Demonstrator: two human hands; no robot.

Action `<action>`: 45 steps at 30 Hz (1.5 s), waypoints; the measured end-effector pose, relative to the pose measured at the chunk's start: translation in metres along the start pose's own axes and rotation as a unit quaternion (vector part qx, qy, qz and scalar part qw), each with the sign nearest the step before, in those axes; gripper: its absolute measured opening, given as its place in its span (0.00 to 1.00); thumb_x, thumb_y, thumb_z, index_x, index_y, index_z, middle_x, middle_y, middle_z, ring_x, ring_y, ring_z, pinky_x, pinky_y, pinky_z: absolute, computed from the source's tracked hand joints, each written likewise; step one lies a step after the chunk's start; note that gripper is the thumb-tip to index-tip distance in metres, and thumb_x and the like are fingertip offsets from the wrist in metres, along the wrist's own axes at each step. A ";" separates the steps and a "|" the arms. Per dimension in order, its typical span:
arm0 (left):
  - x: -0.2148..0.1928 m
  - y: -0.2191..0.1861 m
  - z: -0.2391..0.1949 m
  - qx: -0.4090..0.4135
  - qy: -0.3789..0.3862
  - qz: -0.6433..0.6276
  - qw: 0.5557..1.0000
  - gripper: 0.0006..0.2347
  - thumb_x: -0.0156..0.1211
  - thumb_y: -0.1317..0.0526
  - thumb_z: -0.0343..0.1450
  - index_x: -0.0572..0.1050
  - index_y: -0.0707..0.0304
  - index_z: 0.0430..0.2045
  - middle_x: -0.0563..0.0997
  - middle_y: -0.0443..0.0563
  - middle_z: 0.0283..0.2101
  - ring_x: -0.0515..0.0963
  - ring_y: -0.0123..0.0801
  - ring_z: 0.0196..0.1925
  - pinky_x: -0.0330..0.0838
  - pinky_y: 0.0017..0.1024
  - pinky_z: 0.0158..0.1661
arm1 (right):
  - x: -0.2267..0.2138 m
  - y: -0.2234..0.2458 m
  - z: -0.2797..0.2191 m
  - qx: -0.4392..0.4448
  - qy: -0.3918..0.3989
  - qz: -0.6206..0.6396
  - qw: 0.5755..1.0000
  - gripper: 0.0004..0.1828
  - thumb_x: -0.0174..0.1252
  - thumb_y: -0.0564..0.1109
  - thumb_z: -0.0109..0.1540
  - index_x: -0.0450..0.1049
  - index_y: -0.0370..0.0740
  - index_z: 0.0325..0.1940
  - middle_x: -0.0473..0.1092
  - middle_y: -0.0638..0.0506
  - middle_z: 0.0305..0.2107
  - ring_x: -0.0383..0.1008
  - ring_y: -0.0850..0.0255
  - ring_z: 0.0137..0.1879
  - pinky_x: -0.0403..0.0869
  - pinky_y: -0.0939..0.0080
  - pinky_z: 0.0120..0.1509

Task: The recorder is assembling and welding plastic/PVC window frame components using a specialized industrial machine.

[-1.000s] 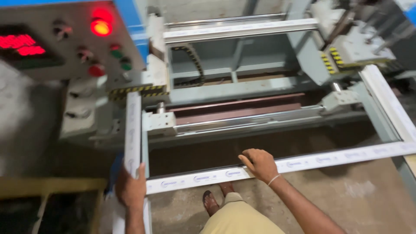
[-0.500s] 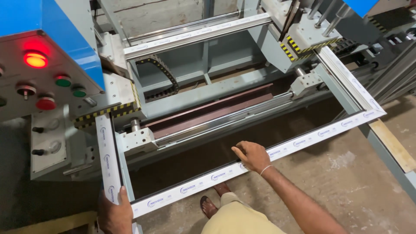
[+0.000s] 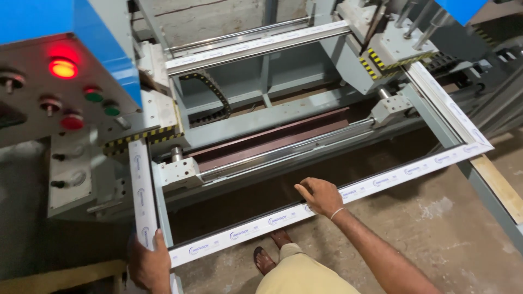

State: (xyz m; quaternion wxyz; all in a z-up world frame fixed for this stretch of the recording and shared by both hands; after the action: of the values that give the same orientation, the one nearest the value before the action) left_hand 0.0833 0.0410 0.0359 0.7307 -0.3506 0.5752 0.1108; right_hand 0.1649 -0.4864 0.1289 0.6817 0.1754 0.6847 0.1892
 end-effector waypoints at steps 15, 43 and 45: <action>-0.011 -0.005 -0.008 0.066 -0.115 -0.031 0.991 0.29 0.66 0.45 0.70 0.73 0.63 0.61 0.81 0.66 0.52 0.82 0.57 0.50 0.75 0.49 0.48 | 0.006 -0.005 -0.001 0.004 -0.002 -0.009 1.000 0.20 0.57 0.61 0.64 0.81 0.44 0.44 0.80 0.48 0.36 0.81 0.49 0.41 0.77 0.51 0.46; -0.017 -0.011 -0.009 0.058 -0.092 -0.042 0.993 0.28 0.63 0.47 0.72 0.71 0.66 0.62 0.80 0.65 0.57 0.81 0.56 0.56 0.74 0.50 0.52 | 0.008 -0.007 -0.001 0.033 0.008 -0.027 0.999 0.21 0.56 0.63 0.64 0.81 0.46 0.44 0.80 0.50 0.36 0.81 0.52 0.39 0.77 0.53 0.44; -0.016 -0.010 -0.009 0.060 -0.097 -0.048 0.992 0.28 0.63 0.47 0.72 0.71 0.66 0.62 0.80 0.65 0.57 0.81 0.56 0.56 0.74 0.49 0.52 | 0.009 -0.006 -0.002 0.030 0.008 -0.030 0.999 0.21 0.56 0.63 0.64 0.81 0.46 0.44 0.80 0.50 0.36 0.81 0.52 0.39 0.77 0.52 0.44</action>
State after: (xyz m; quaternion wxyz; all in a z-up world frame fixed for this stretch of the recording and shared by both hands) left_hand 0.0771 0.0317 0.0536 0.8075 -0.3209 0.4894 0.0743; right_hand 0.1634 -0.4874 0.1176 0.6761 0.1738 0.7004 0.1492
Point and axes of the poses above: each hand's wrist, its own z-axis towards the middle knuckle, its own x-axis out of the palm, y = z × x, the point moved 8 cm from there along z, towards the middle knuckle
